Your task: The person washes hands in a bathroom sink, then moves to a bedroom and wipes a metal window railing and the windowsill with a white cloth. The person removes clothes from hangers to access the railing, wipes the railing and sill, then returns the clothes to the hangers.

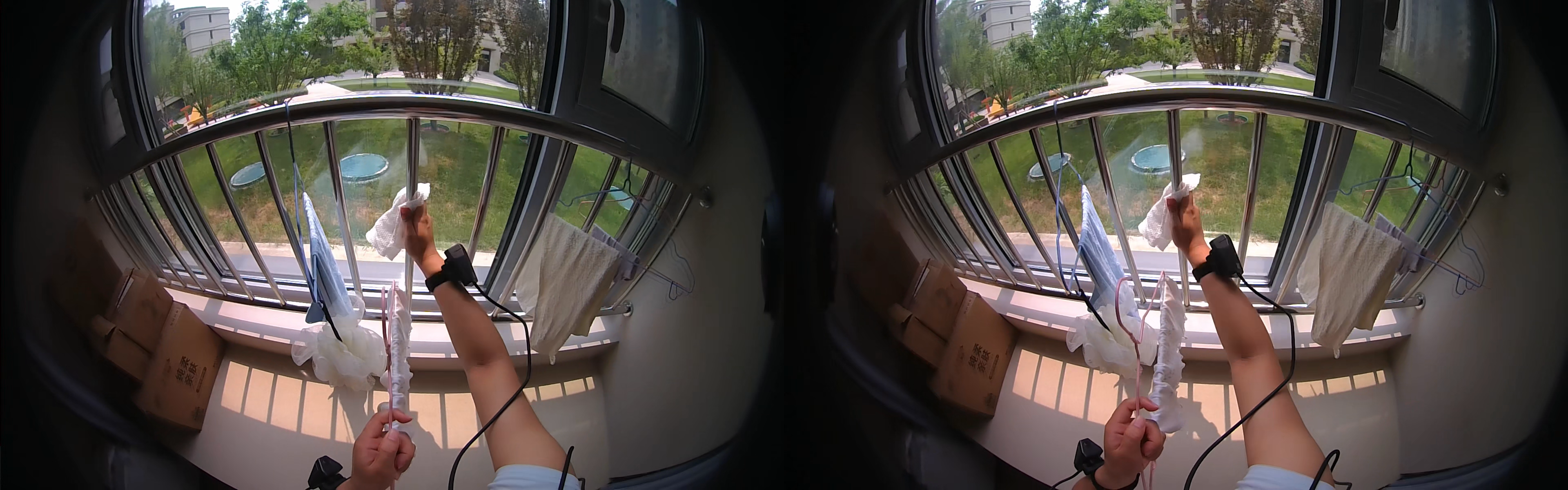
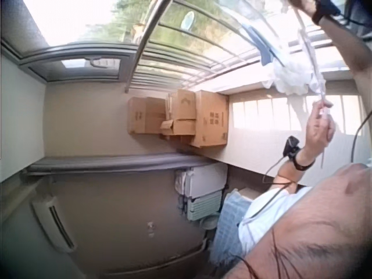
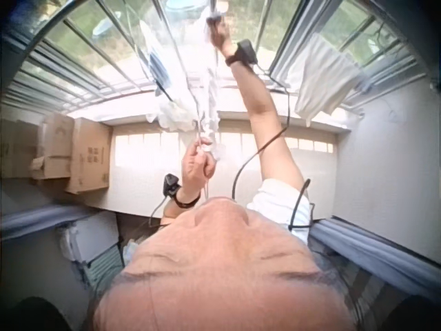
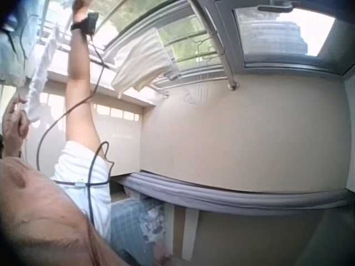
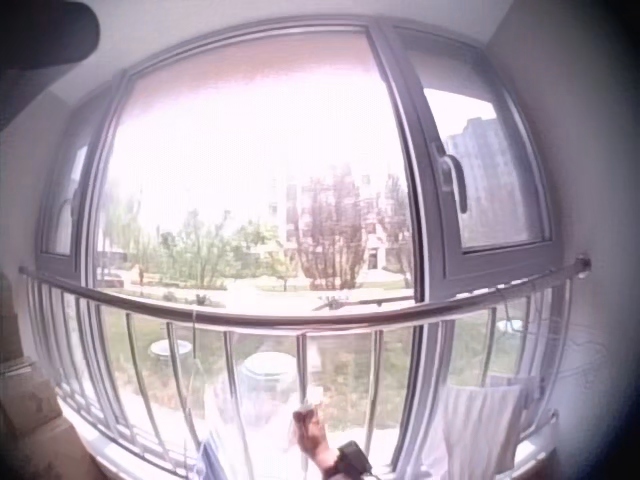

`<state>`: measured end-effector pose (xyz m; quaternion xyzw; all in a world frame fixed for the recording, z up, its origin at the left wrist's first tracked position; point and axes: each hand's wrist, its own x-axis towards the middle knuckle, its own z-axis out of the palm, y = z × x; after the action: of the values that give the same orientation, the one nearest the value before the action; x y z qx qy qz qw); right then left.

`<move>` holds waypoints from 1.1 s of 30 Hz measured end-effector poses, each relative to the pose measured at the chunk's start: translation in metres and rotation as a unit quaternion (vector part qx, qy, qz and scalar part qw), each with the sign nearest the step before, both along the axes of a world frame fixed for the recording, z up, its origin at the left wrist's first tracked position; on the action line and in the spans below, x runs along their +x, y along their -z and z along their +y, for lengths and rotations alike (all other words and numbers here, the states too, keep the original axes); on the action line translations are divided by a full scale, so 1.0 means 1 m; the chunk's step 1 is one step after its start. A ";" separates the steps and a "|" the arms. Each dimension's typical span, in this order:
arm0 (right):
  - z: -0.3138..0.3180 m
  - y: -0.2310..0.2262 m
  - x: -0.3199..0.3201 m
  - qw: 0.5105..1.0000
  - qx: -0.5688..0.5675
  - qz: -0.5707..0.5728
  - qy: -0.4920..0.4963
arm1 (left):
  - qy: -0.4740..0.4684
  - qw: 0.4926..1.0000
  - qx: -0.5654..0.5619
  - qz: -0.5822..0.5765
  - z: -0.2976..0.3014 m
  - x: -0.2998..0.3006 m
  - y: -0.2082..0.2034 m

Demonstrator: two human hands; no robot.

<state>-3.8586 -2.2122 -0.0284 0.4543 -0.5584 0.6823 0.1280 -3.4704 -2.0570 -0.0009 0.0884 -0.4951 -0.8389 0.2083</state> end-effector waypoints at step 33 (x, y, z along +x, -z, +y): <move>0.423 -0.038 0.095 0.949 -0.138 -0.229 0.168 | 0.054 0.997 -0.001 0.062 0.111 -0.202 -0.195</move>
<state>-3.7634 -1.7894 0.0099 0.1639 -0.5414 0.8068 0.1709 -3.6721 -1.9459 0.1942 0.0097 -0.4861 -0.8523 0.1930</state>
